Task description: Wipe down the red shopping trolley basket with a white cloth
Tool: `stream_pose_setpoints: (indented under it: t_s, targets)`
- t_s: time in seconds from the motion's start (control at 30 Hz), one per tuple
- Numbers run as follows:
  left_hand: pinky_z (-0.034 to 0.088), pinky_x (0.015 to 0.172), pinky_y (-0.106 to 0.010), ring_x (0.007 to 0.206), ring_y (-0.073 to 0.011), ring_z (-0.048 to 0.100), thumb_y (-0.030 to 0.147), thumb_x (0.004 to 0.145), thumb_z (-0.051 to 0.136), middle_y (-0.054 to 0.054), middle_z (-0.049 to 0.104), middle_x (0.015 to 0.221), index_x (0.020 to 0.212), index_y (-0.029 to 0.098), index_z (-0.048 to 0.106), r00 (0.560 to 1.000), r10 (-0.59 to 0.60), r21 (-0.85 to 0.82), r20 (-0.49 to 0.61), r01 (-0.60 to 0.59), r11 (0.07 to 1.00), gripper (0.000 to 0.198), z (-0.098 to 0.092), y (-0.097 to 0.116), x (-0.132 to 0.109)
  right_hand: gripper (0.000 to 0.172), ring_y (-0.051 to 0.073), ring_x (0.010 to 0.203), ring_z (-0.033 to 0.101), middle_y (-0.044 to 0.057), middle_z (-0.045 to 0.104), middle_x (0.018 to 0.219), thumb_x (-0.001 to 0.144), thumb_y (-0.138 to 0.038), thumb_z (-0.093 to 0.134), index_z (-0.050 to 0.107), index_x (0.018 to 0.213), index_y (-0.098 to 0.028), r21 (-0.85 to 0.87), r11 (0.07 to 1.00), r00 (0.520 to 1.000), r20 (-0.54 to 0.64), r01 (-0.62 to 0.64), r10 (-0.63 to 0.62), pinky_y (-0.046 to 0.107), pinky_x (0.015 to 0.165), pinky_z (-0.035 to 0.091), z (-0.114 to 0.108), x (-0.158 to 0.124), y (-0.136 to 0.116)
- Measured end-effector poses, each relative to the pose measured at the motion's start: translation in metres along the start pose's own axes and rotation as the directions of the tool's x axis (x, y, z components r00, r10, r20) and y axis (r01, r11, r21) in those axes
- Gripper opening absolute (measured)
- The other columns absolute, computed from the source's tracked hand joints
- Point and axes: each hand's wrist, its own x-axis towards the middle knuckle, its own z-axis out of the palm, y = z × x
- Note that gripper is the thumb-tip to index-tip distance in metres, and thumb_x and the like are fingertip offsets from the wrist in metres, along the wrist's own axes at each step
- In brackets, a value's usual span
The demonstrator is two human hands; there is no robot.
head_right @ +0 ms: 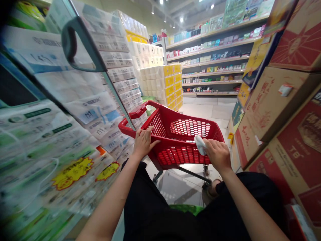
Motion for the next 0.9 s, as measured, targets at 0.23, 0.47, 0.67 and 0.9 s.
stream_pose_setpoints:
  t_s: [0.23,0.47,0.67,0.9]
  targets:
    - [0.024,0.11,-0.042,0.12,-0.0271,0.051,0.042,0.093,0.05,-0.014,0.048,0.14,0.143,0.017,0.03,1.0,-0.017,0.002,0.009,0.017,1.0,0.06,-0.001,0.002,-0.002,0.04,0.025,0.098,0.054,0.009,0.064,0.11,0.096,-0.034,0.041,0.048,0.134,-0.022,0.048,0.998,0.999,-0.025,-0.034,0.035,0.039,0.09,0.033,0.005,0.018,-0.04]
    - [0.03,0.109,-0.04,0.135,-0.023,0.04,0.025,0.096,0.042,-0.016,0.043,0.145,0.146,0.015,0.02,0.994,-0.011,-0.024,-0.107,0.008,1.0,0.056,0.004,-0.002,-0.002,0.044,0.021,0.115,0.051,0.008,0.053,0.134,0.095,-0.02,0.039,0.039,0.14,-0.023,0.337,0.919,0.977,-0.014,0.206,-0.214,0.035,0.095,0.039,0.017,0.11,-0.185]
    - [0.033,0.106,-0.041,0.137,-0.0243,0.036,0.023,0.093,0.047,-0.018,0.039,0.146,0.143,0.014,0.022,0.985,0.013,-0.052,-0.174,-0.023,0.998,0.057,0.004,-0.005,-0.004,0.038,0.02,0.105,0.054,0.008,0.059,0.123,0.095,-0.021,0.044,0.045,0.133,-0.019,0.319,0.924,0.974,0.008,0.21,-0.224,0.034,0.092,0.041,0.018,0.109,-0.179]
    - [0.03,0.106,-0.043,0.119,-0.0278,0.052,0.05,0.087,0.057,-0.016,0.053,0.133,0.138,0.016,0.036,0.995,0.029,-0.011,-0.093,-0.03,0.999,0.065,-0.001,-0.003,-0.005,0.035,0.022,0.103,0.055,0.009,0.063,0.114,0.096,-0.025,0.043,0.051,0.13,-0.02,0.086,0.99,0.993,0.009,0.115,-0.117,0.037,0.093,0.037,0.01,0.03,-0.055]
